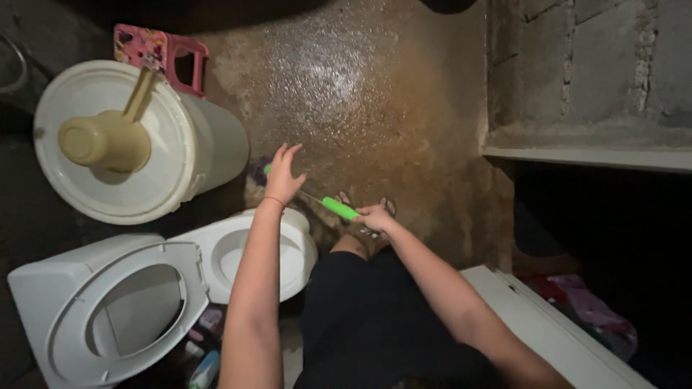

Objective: The person dips a mop into a blue bucket of water, wrings it out, and mops the concrete floor around a washing machine, toilet, and buckets. The person repeats the dipping and wringing process and continues mopping the same area.

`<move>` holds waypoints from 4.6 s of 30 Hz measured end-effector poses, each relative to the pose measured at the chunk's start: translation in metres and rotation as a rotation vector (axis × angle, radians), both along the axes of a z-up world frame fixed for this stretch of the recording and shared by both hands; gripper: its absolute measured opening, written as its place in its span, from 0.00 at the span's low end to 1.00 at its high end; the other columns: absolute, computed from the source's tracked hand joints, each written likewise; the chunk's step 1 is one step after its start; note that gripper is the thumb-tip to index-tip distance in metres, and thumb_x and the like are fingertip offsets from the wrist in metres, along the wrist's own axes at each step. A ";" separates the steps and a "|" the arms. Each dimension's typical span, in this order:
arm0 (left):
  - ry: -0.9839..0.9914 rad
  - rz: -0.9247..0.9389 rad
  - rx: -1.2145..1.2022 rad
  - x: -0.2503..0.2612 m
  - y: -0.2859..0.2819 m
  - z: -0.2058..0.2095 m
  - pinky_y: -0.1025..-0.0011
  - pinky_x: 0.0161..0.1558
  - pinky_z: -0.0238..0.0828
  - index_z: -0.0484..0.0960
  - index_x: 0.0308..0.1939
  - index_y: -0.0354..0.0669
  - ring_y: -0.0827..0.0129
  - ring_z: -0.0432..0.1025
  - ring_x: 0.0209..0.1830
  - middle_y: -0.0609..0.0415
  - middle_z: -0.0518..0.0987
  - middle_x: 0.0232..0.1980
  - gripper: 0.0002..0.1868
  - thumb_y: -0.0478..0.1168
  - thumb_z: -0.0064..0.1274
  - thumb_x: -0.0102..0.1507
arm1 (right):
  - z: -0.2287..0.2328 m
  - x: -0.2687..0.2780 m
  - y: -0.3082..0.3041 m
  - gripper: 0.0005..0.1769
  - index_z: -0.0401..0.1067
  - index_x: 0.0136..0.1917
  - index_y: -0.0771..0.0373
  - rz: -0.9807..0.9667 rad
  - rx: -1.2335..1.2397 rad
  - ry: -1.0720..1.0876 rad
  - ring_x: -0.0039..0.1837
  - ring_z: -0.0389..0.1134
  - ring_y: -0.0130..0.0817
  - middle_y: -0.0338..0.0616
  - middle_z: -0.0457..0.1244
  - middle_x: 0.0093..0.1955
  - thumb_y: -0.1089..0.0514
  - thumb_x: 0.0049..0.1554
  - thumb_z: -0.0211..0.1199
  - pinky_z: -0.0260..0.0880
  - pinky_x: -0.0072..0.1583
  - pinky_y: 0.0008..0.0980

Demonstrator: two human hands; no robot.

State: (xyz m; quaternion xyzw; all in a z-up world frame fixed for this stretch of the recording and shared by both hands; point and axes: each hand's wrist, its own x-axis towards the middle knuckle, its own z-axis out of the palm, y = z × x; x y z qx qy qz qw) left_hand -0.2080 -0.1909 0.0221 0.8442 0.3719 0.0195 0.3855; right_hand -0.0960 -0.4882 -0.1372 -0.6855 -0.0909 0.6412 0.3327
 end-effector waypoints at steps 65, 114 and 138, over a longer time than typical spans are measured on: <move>-0.093 -0.025 -0.136 0.002 0.028 -0.047 0.58 0.68 0.63 0.70 0.70 0.47 0.45 0.67 0.66 0.38 0.72 0.65 0.32 0.35 0.57 0.60 | 0.036 0.196 -0.176 0.21 0.78 0.62 0.60 -0.288 -0.641 -0.719 0.37 0.73 0.44 0.55 0.71 0.43 0.55 0.55 0.72 0.72 0.39 0.42; -0.069 0.042 -0.103 0.210 0.081 -0.026 0.59 0.69 0.62 0.70 0.69 0.44 0.45 0.66 0.66 0.38 0.72 0.64 0.31 0.34 0.57 0.61 | 0.035 0.374 -0.032 0.15 0.75 0.50 0.73 -0.316 -0.594 -0.682 0.41 0.75 0.48 0.60 0.70 0.41 0.57 0.55 0.65 0.74 0.42 0.45; -0.053 0.150 -0.060 0.186 0.136 0.006 0.59 0.68 0.63 0.71 0.69 0.46 0.45 0.66 0.68 0.39 0.71 0.66 0.31 0.33 0.56 0.60 | 0.031 0.287 0.134 0.23 0.78 0.62 0.64 -0.239 -0.042 0.020 0.43 0.72 0.33 0.47 0.73 0.48 0.62 0.53 0.69 0.73 0.43 0.31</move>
